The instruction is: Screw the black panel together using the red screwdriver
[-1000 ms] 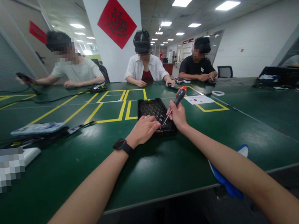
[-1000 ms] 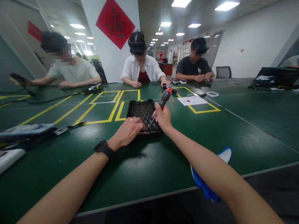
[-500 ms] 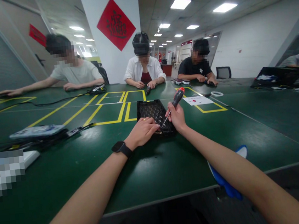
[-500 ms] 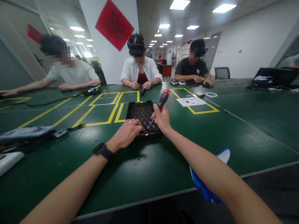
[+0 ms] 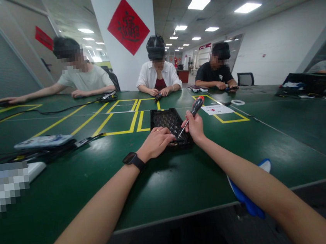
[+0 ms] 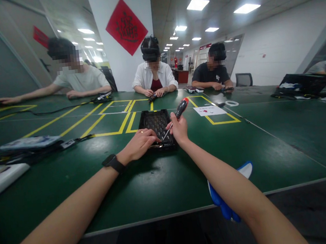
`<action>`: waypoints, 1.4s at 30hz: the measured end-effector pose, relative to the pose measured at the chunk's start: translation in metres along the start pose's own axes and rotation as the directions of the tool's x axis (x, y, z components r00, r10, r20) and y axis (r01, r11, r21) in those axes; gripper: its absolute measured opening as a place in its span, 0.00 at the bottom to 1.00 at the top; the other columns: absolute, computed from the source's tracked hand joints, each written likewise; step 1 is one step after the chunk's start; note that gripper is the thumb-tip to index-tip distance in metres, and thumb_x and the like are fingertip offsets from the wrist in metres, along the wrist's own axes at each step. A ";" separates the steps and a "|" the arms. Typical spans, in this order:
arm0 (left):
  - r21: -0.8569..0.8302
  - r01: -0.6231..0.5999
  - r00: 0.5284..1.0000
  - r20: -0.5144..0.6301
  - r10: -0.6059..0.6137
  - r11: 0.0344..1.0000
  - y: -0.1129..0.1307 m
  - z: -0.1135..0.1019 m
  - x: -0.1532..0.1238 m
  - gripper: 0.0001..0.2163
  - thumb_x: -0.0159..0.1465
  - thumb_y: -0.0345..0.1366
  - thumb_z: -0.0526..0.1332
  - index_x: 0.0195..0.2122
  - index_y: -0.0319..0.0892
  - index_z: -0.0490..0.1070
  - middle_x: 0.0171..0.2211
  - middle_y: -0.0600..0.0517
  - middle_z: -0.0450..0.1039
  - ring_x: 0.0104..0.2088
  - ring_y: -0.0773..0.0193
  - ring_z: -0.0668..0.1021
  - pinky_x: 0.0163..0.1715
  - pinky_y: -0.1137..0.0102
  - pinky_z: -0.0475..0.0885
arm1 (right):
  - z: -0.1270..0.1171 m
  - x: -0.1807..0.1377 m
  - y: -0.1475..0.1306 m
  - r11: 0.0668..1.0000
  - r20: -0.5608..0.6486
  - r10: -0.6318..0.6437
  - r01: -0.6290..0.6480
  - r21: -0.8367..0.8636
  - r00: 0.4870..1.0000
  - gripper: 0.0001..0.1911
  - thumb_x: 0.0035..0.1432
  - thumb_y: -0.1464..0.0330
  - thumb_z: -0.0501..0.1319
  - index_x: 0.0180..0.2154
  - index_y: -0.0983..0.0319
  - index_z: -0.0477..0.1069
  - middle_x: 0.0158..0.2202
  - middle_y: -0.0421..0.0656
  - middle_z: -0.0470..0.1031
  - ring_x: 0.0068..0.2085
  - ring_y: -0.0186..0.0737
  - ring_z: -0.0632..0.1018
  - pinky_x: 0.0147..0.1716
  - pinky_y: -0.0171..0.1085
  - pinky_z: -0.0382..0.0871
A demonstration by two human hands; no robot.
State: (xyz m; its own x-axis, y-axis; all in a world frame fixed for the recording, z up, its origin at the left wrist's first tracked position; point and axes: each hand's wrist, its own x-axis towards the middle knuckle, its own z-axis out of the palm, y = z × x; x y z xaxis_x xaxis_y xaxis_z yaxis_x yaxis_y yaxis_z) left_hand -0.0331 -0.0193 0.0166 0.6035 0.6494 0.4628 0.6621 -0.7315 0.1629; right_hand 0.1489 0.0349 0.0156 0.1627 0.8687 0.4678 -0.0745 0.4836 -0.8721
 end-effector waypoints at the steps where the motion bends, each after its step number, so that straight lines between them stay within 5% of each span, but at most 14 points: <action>1: 0.024 -0.006 1.000 0.005 0.006 1.000 0.000 0.000 0.000 0.23 0.68 0.43 0.40 0.41 0.48 0.75 0.38 0.50 0.70 0.40 0.61 0.68 0.45 0.64 0.57 | 0.000 0.000 0.000 1.000 -0.005 -0.007 0.007 -0.005 1.000 0.21 0.52 0.49 0.56 0.29 0.61 0.61 0.14 0.36 0.69 0.10 0.26 0.63 0.09 0.27 0.52; 8: 0.235 0.125 0.984 -0.155 -0.090 0.964 0.020 0.009 0.008 0.17 0.62 0.49 0.53 0.38 0.43 0.73 0.37 0.47 0.71 0.41 0.57 0.69 0.43 0.63 0.58 | 0.004 -0.005 -0.009 1.000 0.001 -0.014 0.014 -0.015 1.000 0.21 0.54 0.49 0.54 0.30 0.61 0.60 0.13 0.35 0.68 0.10 0.25 0.62 0.09 0.26 0.51; 15: 0.064 0.320 0.924 -0.239 -0.297 0.945 0.035 0.025 0.021 0.09 0.57 0.43 0.63 0.30 0.43 0.73 0.29 0.52 0.74 0.34 0.61 0.73 0.35 0.67 0.60 | 0.012 -0.018 -0.024 0.997 0.039 -0.078 0.078 0.001 0.996 0.18 0.57 0.52 0.53 0.34 0.60 0.58 0.14 0.31 0.66 0.10 0.25 0.60 0.10 0.26 0.50; 21: -0.103 0.327 0.904 -0.255 -0.342 0.940 0.026 0.024 0.021 0.06 0.61 0.36 0.59 0.35 0.44 0.75 0.31 0.52 0.77 0.32 0.65 0.74 0.35 0.70 0.63 | 0.012 -0.022 -0.027 0.990 0.235 -0.101 0.075 0.118 0.967 0.15 0.60 0.58 0.52 0.40 0.63 0.63 0.17 0.32 0.65 0.14 0.23 0.60 0.14 0.25 0.52; 29: -0.164 0.355 0.885 -0.259 -0.388 0.920 0.023 0.027 0.019 0.07 0.56 0.41 0.63 0.29 0.43 0.75 0.27 0.53 0.75 0.32 0.64 0.73 0.33 0.71 0.63 | 0.015 -0.018 -0.014 0.986 0.171 -0.087 0.061 0.153 0.981 0.16 0.59 0.57 0.53 0.41 0.62 0.64 0.15 0.32 0.62 0.15 0.24 0.60 0.15 0.26 0.52; 36: -0.156 0.305 0.916 -0.221 -0.334 0.939 0.018 0.032 0.018 0.09 0.61 0.38 0.58 0.37 0.44 0.76 0.29 0.52 0.76 0.29 0.66 0.74 0.32 0.72 0.63 | 0.014 -0.020 -0.014 0.983 0.253 -0.086 0.040 0.181 0.964 0.17 0.61 0.57 0.49 0.43 0.62 0.63 0.17 0.33 0.65 0.13 0.24 0.58 0.12 0.26 0.48; 42: -0.161 0.336 0.893 -0.260 -0.368 0.928 0.022 0.032 0.019 0.09 0.58 0.42 0.61 0.31 0.43 0.74 0.28 0.53 0.76 0.30 0.64 0.74 0.31 0.72 0.63 | 0.013 -0.023 -0.013 0.985 0.241 -0.099 0.061 0.160 0.965 0.16 0.60 0.56 0.51 0.43 0.61 0.62 0.17 0.32 0.65 0.13 0.24 0.59 0.12 0.26 0.49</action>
State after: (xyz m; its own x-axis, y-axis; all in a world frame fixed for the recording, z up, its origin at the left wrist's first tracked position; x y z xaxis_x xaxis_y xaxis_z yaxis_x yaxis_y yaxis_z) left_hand 0.0074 -0.0158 0.0009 0.1795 0.7946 0.5800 0.7456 -0.4945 0.4467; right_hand 0.1331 0.0102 0.0187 -0.0727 0.8167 0.5725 -0.2212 0.5465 -0.8077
